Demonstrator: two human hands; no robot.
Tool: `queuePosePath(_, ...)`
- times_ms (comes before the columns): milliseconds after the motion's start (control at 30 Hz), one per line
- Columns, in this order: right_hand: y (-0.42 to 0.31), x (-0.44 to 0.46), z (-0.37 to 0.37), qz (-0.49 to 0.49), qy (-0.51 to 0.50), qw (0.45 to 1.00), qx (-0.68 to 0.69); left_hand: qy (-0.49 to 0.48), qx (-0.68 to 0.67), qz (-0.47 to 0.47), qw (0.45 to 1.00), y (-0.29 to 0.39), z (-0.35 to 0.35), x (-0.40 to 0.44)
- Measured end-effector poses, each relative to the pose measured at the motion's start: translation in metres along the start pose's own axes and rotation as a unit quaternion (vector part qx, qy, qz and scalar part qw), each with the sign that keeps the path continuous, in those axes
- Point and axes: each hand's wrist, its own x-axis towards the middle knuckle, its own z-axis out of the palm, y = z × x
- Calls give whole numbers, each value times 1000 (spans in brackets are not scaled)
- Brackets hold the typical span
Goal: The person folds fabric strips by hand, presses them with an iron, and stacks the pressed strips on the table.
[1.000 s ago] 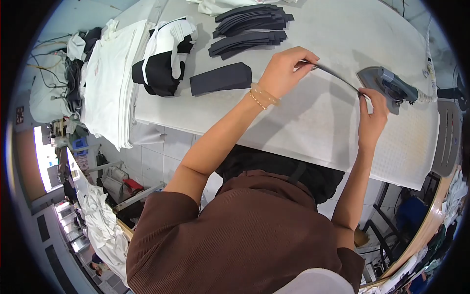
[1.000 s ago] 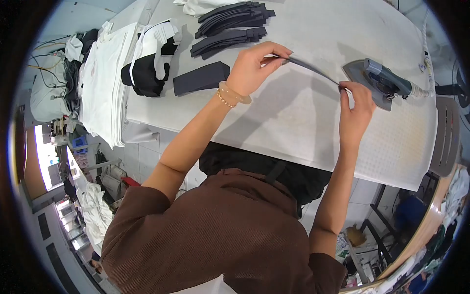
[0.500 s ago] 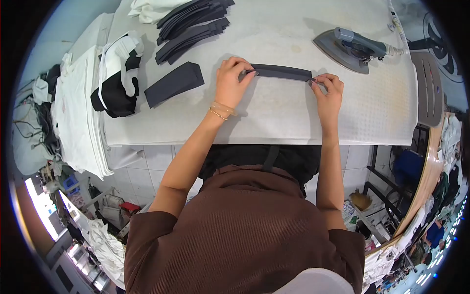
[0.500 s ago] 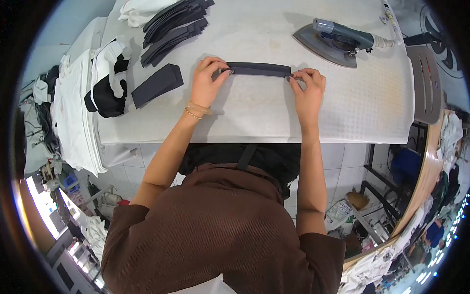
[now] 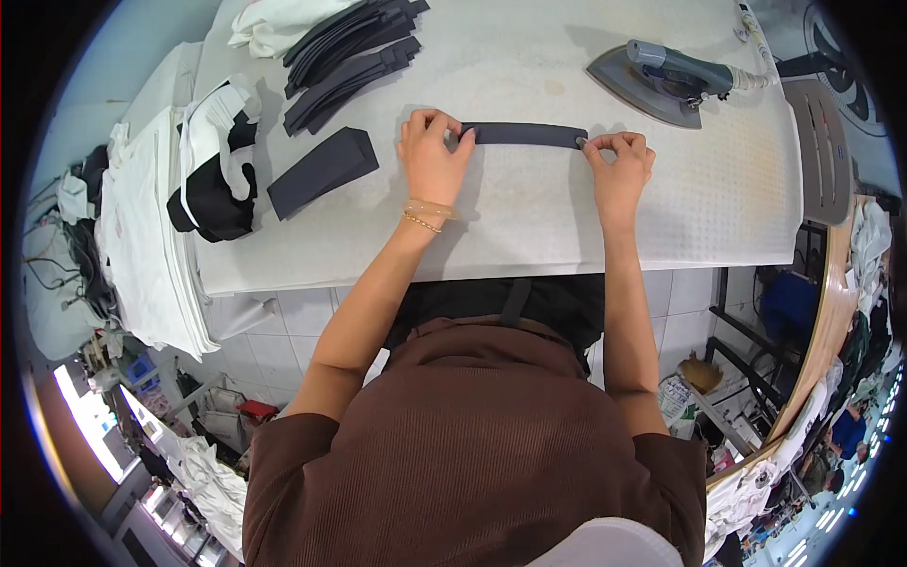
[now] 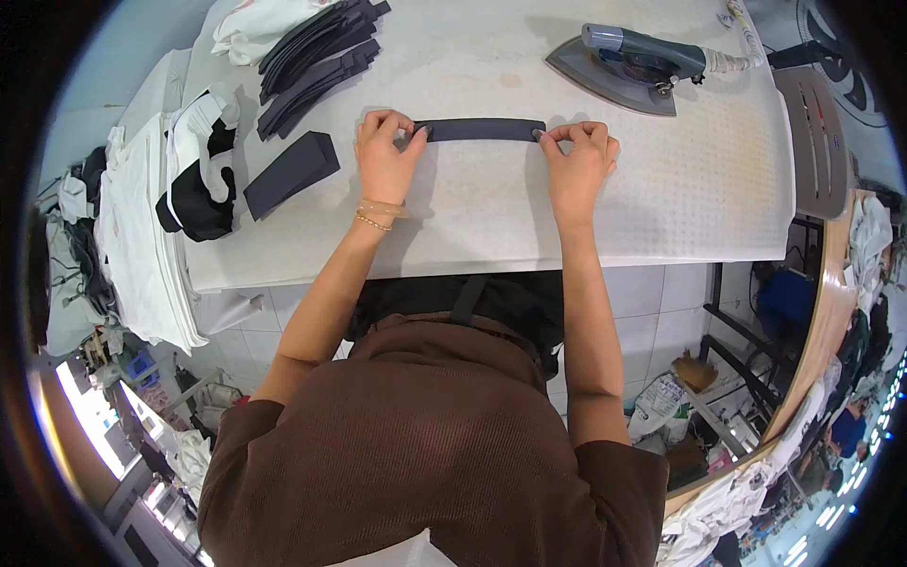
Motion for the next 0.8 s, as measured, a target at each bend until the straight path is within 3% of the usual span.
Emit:
queuePosePath(700,-1,-1,3,-2,7,1000,12,-1,48,-6,999,12,-2,1)
queuePosePath(767,0,-1,4,-3,10,1000,12,67,114,79,988,36,-9,-1)
queuePosePath(800,0,-1,4,-6,12,1000,15,48,87,117,988,44,-8,-4)
